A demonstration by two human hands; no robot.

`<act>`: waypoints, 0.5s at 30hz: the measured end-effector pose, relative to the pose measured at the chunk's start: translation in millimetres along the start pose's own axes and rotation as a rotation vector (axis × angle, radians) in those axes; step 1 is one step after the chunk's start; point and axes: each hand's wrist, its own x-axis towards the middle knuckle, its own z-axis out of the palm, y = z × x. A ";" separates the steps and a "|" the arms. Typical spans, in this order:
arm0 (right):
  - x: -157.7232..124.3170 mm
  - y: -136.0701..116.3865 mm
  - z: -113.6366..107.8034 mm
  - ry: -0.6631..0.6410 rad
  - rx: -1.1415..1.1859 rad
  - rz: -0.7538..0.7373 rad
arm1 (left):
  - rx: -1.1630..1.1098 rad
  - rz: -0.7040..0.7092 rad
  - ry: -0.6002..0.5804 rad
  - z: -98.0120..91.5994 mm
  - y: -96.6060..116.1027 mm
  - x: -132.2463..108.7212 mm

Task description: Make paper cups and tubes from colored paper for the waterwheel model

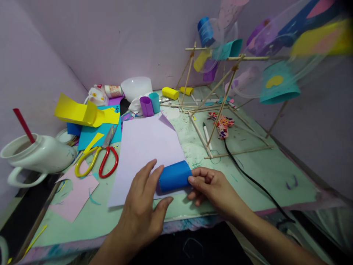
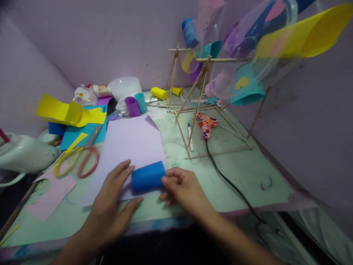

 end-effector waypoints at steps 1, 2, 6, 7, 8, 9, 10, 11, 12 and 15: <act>-0.9 -0.2 -1.2 -0.008 0.000 -0.005 | -0.015 -0.017 -0.029 4.3 0.1 2.9; -1.4 -1.0 -3.6 -0.021 -0.005 -0.010 | -0.029 -0.021 -0.052 8.5 -1.0 5.1; 2.4 -7.9 -22.6 0.007 -0.051 -0.124 | -0.053 -0.005 -0.090 18.4 -8.7 7.8; 4.7 -9.1 -28.4 0.050 -0.058 -0.187 | -0.053 -0.002 -0.089 19.1 -9.8 7.9; 7.5 -9.5 -33.7 0.091 -0.061 -0.255 | -0.053 -0.002 -0.084 19.3 -10.1 8.1; 10.3 -9.1 -38.3 0.115 -0.063 -0.318 | -0.056 -0.004 -0.078 19.2 -9.8 8.5; 13.2 -7.8 -41.6 0.114 -0.068 -0.372 | -0.061 -0.011 -0.072 18.9 -8.8 9.2; 15.8 -5.8 -43.8 0.092 -0.079 -0.416 | -0.065 -0.026 -0.069 18.7 -7.4 10.0; 17.9 -3.4 -44.8 0.060 -0.097 -0.453 | -0.067 -0.047 -0.068 18.6 -5.7 10.9; 21.0 2.8 -43.8 -0.010 -0.190 -0.549 | -0.073 -0.102 -0.073 19.0 -1.1 13.5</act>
